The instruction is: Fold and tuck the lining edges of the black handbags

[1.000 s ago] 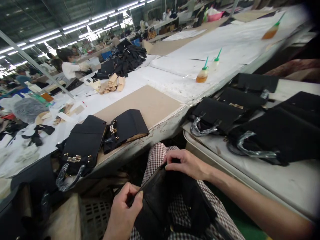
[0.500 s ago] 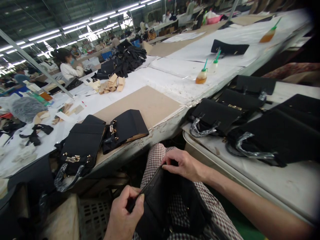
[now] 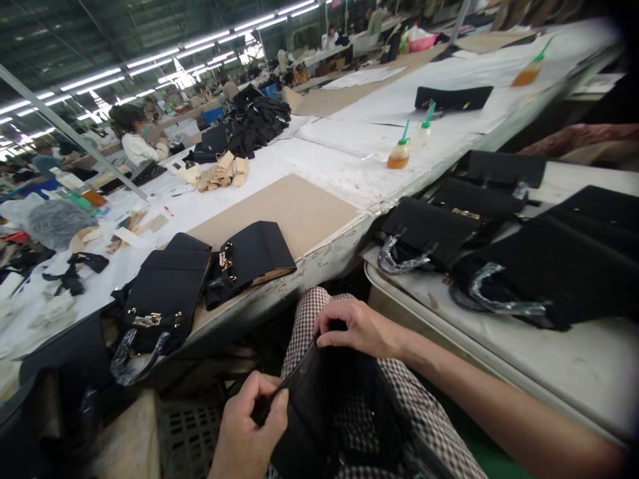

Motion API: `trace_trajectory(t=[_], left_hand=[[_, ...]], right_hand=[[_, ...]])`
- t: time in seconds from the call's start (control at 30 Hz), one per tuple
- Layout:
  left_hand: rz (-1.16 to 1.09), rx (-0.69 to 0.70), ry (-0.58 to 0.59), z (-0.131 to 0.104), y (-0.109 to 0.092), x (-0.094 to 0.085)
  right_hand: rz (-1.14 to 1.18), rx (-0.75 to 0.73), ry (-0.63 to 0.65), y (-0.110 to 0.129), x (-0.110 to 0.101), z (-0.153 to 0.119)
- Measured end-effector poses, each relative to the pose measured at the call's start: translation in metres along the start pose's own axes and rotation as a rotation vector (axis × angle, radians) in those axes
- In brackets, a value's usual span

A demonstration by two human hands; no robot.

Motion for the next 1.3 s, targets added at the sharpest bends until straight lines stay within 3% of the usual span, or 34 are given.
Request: trace_trajectory(t=[0.23, 0.37, 0.5, 0.63, 0.77, 1.03, 1.17, 1.3], left_hand=[[0.02, 0.006, -0.019, 0.0, -0.003, -0.002], [0.038, -0.035, 0.062, 0.004, 0.002, -0.003], [-0.019, -0.173, 0.152, 0.012, 0.006, -0.004], [-0.212, -0.302, 0.233, 0.018, -0.001, 0.006], [-0.188, -0.262, 0.303, 0.022, -0.013, 0.017], [0.102, -0.105, 0.223, 0.017, -0.021, 0.014], [-0.016, -0.197, 0.239, 0.003, -0.016, 0.01], [-0.315, -0.354, 0.253, -0.012, -0.013, 0.005]], right_hand=[[-0.01, 0.047, -0.041, 0.0, 0.001, 0.001], [-0.062, 0.066, -0.05, 0.004, 0.0, 0.002], [-0.125, -0.078, 0.111, 0.019, 0.012, 0.0], [-0.194, -0.2, 0.211, 0.029, 0.02, -0.005], [-0.196, -0.148, 0.241, 0.024, 0.024, -0.004], [-0.145, -0.252, 0.26, 0.031, 0.029, -0.007], [-0.158, -0.284, 0.291, 0.032, 0.033, -0.011], [-0.15, -0.278, 0.272, 0.036, 0.032, -0.011]])
Point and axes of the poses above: each hand's wrist, its own z-axis towards the middle knuckle, its own x-axis out of the palm, y = z × x, the point moved 9 cm from there along z, towards the middle knuckle, and after that the axes turned 13 degrees about x, right-handed, at the moved point
